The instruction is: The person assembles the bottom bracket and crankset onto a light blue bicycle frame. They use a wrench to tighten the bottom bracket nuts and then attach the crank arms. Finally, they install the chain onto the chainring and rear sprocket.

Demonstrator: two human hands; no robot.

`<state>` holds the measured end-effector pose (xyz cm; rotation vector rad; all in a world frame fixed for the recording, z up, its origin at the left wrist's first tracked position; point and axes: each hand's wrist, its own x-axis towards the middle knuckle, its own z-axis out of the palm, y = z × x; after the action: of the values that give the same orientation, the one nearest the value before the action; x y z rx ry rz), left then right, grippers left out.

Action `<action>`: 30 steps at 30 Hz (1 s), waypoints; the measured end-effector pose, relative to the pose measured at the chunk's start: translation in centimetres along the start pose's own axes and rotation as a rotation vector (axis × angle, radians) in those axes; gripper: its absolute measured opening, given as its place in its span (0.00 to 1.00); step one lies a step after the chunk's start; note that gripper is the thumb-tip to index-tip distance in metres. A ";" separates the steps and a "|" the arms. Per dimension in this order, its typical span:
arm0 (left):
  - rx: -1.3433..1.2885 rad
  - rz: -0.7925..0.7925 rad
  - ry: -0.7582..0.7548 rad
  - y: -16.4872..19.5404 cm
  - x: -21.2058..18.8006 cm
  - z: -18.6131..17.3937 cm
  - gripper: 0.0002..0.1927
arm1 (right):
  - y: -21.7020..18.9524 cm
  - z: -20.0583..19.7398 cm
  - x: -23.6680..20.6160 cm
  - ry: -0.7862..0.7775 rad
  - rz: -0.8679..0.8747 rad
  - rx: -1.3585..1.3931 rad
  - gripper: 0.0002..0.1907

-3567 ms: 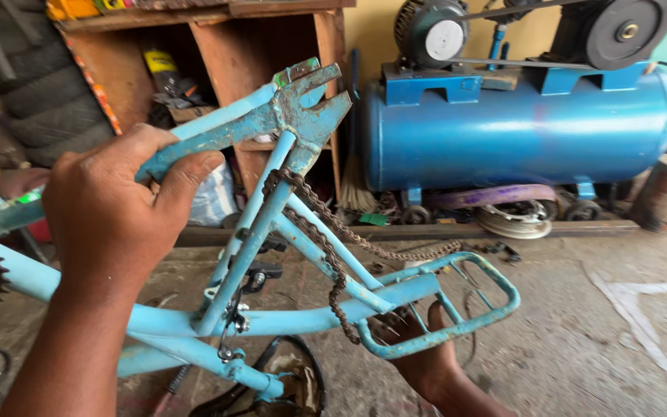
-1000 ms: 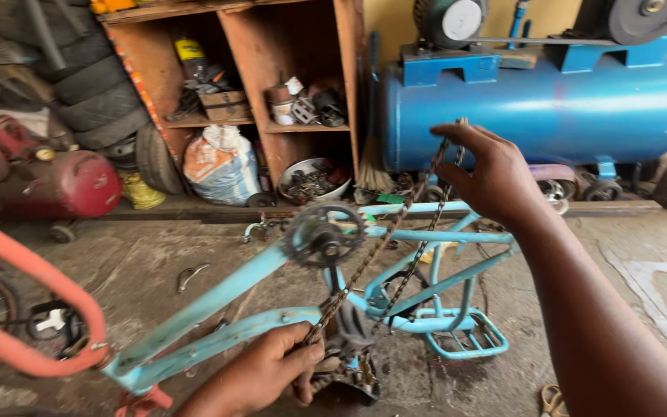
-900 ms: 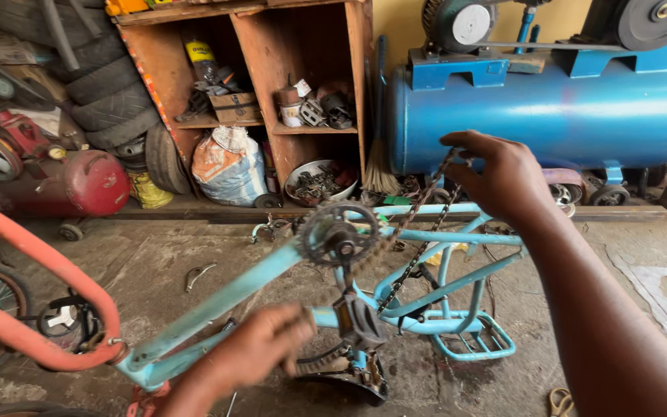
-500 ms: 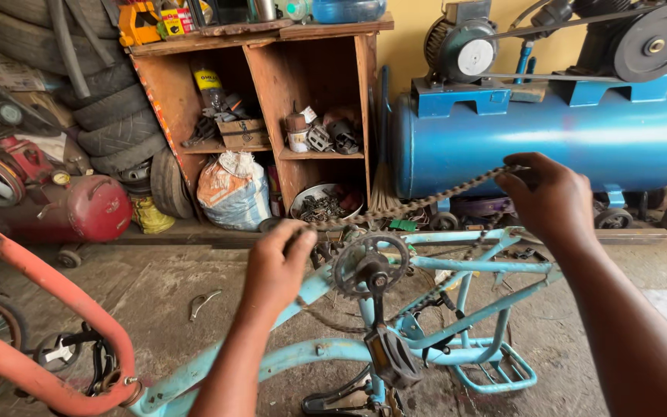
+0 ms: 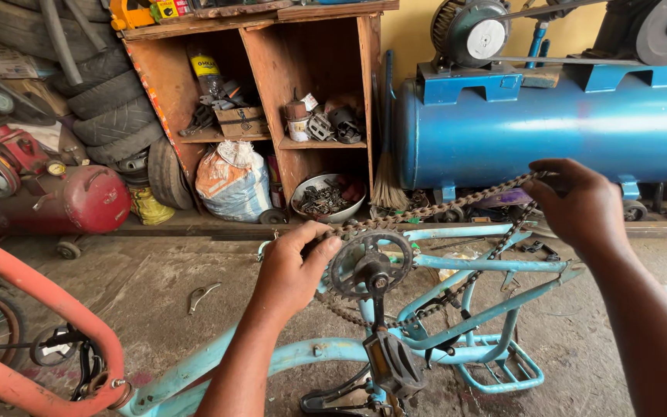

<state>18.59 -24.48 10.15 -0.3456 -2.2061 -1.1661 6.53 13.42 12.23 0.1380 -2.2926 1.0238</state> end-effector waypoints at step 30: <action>0.296 -0.118 -0.040 0.4 -0.2 4.0 0.20 | 18.9 0.6 0.4 0.023 0.367 -0.307 0.14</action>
<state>17.38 -21.00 8.55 -0.1169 -2.4182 -0.8782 -0.33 26.20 0.11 -0.4306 -2.4745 0.8211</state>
